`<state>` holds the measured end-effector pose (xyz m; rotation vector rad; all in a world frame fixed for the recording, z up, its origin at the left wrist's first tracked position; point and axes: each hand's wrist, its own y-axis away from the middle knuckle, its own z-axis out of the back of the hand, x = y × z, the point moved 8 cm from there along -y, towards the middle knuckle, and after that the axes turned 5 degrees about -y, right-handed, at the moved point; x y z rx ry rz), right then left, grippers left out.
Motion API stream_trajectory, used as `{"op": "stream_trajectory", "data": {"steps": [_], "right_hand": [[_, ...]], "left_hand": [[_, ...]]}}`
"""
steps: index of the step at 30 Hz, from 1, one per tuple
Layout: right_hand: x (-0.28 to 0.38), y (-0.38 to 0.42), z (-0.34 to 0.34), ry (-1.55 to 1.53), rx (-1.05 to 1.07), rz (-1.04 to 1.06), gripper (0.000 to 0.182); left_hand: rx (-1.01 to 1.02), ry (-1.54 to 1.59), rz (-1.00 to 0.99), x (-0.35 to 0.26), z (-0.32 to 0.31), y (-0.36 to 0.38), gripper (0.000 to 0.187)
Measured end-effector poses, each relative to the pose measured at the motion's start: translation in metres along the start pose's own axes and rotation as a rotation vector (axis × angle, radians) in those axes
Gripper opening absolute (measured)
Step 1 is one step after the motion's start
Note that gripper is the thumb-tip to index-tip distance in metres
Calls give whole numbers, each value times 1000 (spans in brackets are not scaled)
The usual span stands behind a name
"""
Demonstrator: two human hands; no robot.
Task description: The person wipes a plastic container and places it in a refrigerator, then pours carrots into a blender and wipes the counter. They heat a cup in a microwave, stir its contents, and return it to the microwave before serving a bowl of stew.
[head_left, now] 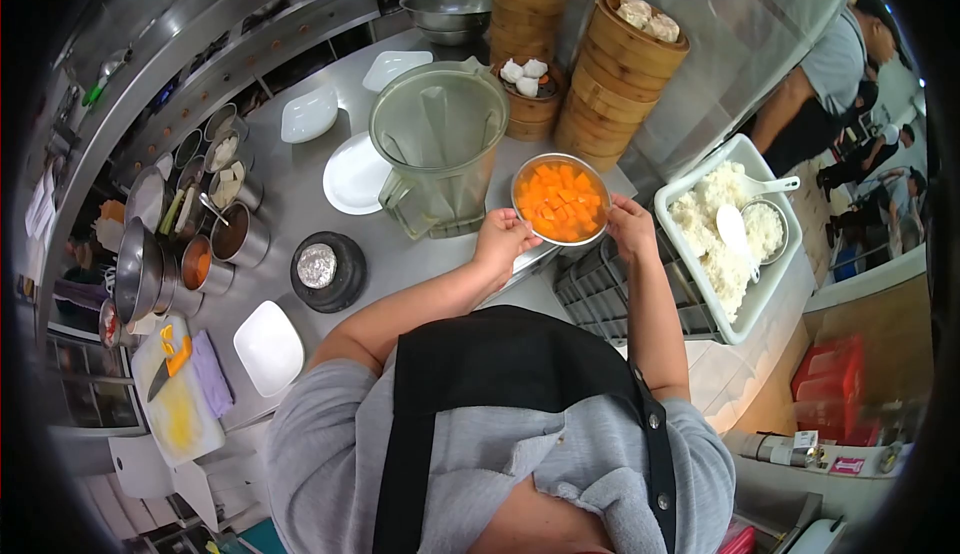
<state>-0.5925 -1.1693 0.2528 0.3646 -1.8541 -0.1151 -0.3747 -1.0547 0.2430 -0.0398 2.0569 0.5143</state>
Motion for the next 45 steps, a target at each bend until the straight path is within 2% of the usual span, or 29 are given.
{"op": "stream_trajectory", "data": {"steps": [4,10,16,24,32,45], "right_hand": [[20,24,0,29,8,6,26],[74,47,-5,27,55,89,28],[155,66,-24,118,116,188,31],[235,85,-88,119,259,203,30],[246,65,-148,207,416,174,29],[259,52,-200,265,436,143,26]], "left_hand": [[34,-9,14,-13,-12,17,27],[254,49,0,-50,-44,43,22],[393,295,7,-117,-76,89,30],[564,459,-127,-186,-86,128,39],[561,559,-247,-223,-63,161,48],[556,724,-252,-235,-48,167,47]]}}
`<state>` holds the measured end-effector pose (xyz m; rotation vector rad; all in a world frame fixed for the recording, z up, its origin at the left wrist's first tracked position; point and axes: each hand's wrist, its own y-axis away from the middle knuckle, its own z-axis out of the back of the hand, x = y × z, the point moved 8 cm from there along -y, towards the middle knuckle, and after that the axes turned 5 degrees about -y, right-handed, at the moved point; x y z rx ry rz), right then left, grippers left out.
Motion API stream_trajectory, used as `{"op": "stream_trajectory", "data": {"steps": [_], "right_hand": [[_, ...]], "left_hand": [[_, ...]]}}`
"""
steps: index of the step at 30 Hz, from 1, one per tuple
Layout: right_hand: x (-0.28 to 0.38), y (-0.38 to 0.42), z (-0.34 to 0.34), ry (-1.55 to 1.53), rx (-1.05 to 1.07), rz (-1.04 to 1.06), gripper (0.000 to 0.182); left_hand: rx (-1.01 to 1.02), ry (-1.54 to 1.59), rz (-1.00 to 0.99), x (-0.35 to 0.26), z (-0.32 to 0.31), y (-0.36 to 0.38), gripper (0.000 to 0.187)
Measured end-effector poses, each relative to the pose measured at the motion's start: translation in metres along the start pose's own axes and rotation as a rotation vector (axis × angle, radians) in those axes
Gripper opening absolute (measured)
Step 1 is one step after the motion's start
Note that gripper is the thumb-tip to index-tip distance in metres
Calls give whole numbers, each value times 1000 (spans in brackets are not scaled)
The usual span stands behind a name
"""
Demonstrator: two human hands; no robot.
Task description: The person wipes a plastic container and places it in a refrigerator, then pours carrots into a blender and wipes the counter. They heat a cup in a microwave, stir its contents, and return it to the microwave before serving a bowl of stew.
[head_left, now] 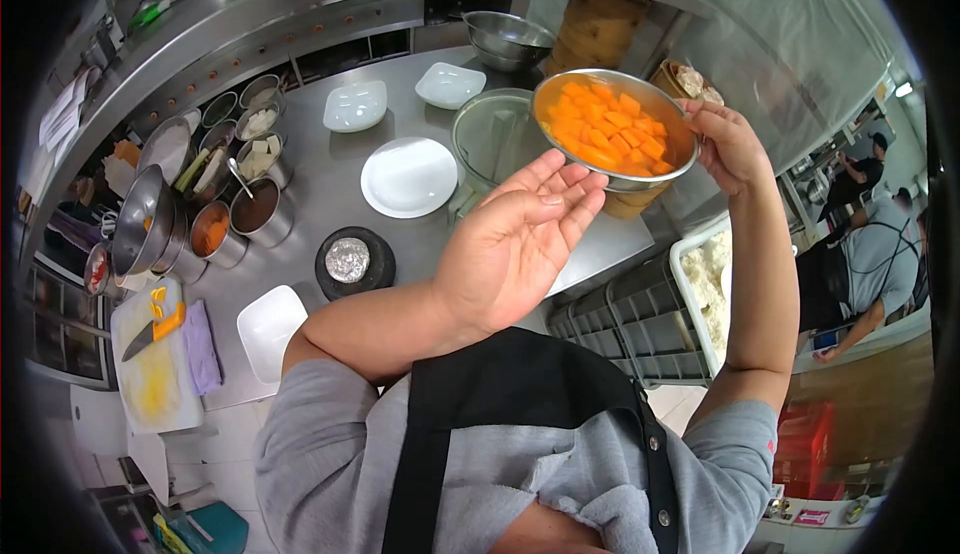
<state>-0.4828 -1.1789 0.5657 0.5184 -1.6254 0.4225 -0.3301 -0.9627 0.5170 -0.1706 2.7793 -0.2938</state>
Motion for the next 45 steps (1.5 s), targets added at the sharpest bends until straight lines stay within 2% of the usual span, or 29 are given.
{"op": "stream_trajectory", "data": {"steps": [11,14,17,22,26,32,41,45], "right_hand": [[15,-4,-9,93,-31,8,24],[25,2,-17,128,-100,18,24],[22,-17,7,227,-53,9,25],[36,1,-23,249,-53,31,27],[35,-15,-5,316,-26,23,27],[41,-8,-26,325,-52,27,26],[52,-24,-33,581,-24,-15,26],[63,-15,-59,667,-96,30,28]], "left_hand": [[26,68,25,4,1,-1,45],[21,108,44,6,1,-3,44],[24,162,72,10,3,-6,41],[41,246,119,16,4,-8,38],[11,260,112,16,4,-8,42],[-5,255,110,14,3,-3,44],[-16,312,113,13,5,1,44],[-13,321,101,10,4,4,45]]}}
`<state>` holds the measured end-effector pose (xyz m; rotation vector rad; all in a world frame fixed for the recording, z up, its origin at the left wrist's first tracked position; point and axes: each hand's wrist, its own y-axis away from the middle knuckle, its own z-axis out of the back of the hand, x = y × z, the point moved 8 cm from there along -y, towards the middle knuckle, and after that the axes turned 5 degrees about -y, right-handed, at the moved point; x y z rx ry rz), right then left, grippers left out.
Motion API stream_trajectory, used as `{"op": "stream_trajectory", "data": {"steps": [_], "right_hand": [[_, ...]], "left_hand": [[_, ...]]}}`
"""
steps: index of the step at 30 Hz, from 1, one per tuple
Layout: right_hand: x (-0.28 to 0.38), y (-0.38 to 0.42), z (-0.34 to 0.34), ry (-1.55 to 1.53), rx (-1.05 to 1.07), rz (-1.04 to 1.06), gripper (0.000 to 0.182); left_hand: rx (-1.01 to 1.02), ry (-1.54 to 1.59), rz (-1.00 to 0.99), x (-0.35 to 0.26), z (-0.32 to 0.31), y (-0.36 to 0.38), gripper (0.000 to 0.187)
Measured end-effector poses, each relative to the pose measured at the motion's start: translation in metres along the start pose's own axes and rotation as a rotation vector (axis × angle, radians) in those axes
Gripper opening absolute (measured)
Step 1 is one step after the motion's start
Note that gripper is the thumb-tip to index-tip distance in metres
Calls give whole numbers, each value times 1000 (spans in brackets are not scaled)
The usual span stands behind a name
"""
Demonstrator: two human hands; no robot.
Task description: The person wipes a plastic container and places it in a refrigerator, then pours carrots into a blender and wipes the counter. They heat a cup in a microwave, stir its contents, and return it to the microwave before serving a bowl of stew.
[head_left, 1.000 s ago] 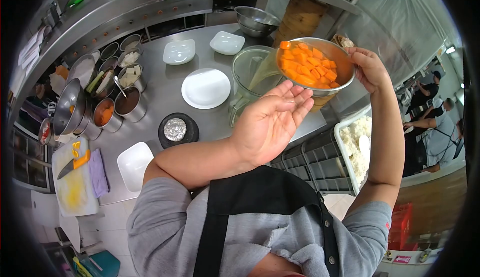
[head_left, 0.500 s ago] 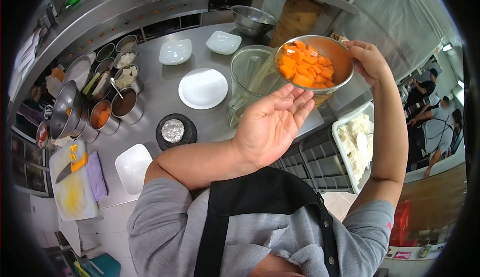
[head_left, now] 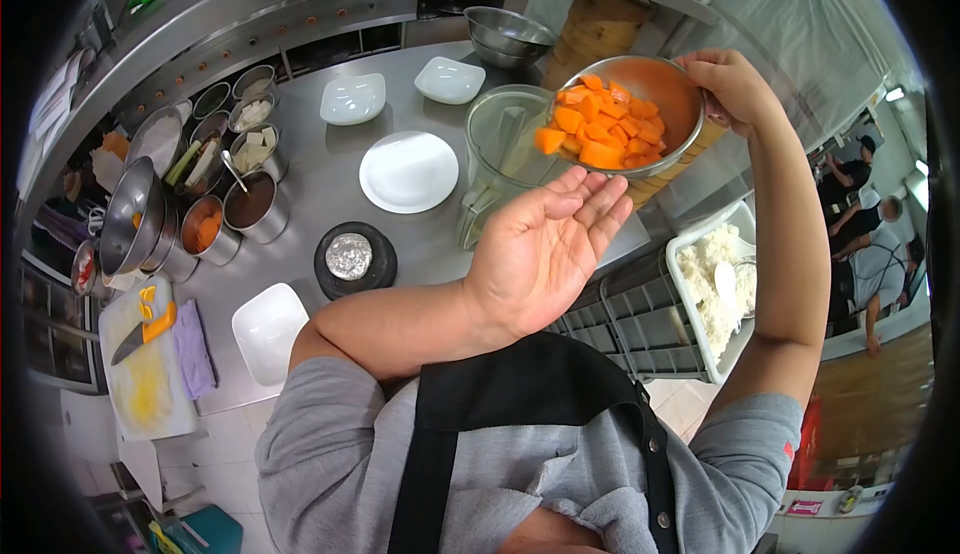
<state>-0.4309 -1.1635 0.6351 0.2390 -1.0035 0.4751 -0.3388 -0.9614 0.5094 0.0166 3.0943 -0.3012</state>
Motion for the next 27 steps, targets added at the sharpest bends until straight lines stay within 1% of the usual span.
{"op": "stream_trajectory", "data": {"steps": [2,5,8,13,14,16,19,20,23,27], "right_hand": [[5,-2,-2,13,-30,26,27],[9,-7,-4,75,-4,8,25],[12,-18,-6,136,13,73,24],[25,-24,-23,205,73,67,24],[29,-23,-27,211,76,70,25],[43,-17,-36,319,57,107,25],[53,-17,-45,415,65,143,25],[55,-18,-49,434,76,153,25],[66,-9,-61,554,5,164,19],[79,3,-88,856,-99,398,28]], "left_hand": [[-2,4,-2,-1,0,1,46],[-20,-7,-15,-4,0,4,47],[-24,-40,-23,-9,1,7,49],[-26,-133,-19,-23,2,13,52],[-43,-202,-9,-26,3,16,53],[-72,-338,15,-33,0,28,54],[-4,-495,-9,-55,-9,42,55],[-9,-564,-49,-65,-11,46,56],[-31,-778,-178,-95,-13,56,57],[-93,-1097,-343,-130,6,67,55]]}}
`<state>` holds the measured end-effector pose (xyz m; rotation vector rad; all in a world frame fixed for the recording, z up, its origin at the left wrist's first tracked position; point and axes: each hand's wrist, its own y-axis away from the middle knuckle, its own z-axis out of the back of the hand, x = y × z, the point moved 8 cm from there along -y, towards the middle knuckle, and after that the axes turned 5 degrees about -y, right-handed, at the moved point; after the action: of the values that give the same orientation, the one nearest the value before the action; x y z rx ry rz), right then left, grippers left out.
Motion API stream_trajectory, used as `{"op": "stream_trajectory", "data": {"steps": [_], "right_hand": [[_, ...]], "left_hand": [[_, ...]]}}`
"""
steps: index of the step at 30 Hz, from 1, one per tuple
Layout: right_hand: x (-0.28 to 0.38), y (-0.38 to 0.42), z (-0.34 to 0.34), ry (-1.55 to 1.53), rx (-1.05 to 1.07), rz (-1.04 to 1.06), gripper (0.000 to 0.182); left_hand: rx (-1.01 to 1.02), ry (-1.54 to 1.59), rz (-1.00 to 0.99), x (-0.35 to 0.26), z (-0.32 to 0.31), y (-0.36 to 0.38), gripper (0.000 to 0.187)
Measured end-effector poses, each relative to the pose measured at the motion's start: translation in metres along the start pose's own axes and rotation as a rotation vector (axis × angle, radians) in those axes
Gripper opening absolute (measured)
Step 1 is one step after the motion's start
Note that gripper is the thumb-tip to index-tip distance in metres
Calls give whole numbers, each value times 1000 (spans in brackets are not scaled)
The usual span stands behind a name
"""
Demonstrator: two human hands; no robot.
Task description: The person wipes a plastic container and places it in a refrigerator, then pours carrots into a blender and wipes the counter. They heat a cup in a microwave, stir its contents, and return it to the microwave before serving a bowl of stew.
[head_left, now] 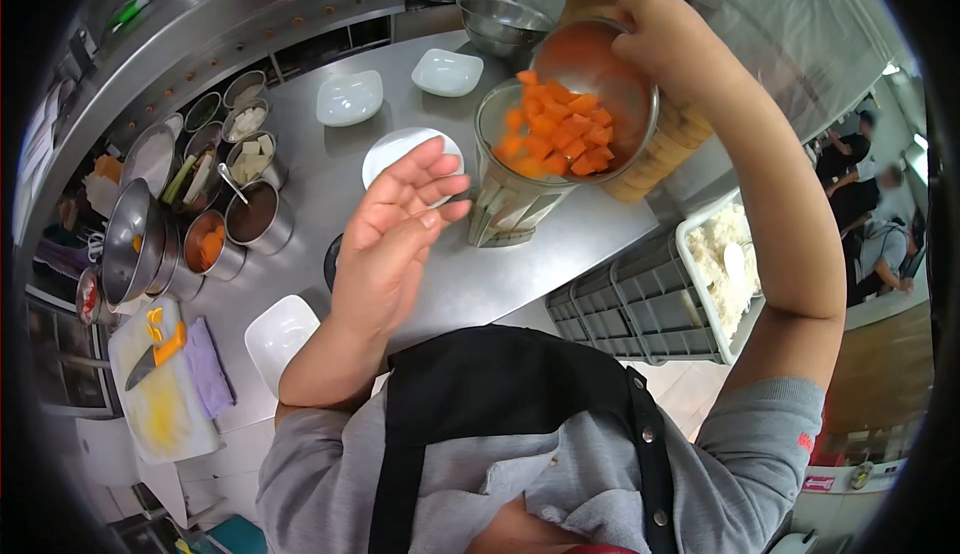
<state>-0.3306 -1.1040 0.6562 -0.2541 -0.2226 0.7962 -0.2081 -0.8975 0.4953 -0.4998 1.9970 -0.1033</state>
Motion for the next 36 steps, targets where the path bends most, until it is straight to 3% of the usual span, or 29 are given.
{"op": "stream_trajectory", "data": {"steps": [2,4,15,20,24,26,30,32,34,36], "right_hand": [[13,0,-10,207,-53,140,31],[26,5,-17,267,-37,90,24],[109,56,-27,384,-257,532,28],[121,70,-30,456,-250,578,21],[95,64,-12,407,-308,501,16],[71,63,2,329,-368,445,13],[-18,71,36,-23,-575,191,16],[-91,82,37,-136,-466,-121,21],[-153,112,24,-717,-457,-299,19],[-197,152,18,-878,-555,-370,18]], "left_hand": [[-38,-130,-28,4,15,1,54],[-76,-220,-29,9,26,3,53],[84,-785,-24,85,21,-4,46],[53,-735,52,114,27,-19,40],[94,-472,172,143,18,-30,40],[3,-473,199,149,20,-32,33],[-88,-443,140,136,9,-37,30],[-73,-496,115,147,7,-40,30],[-69,-534,106,156,-4,-41,30],[-51,-494,113,168,-20,-42,26]]}}
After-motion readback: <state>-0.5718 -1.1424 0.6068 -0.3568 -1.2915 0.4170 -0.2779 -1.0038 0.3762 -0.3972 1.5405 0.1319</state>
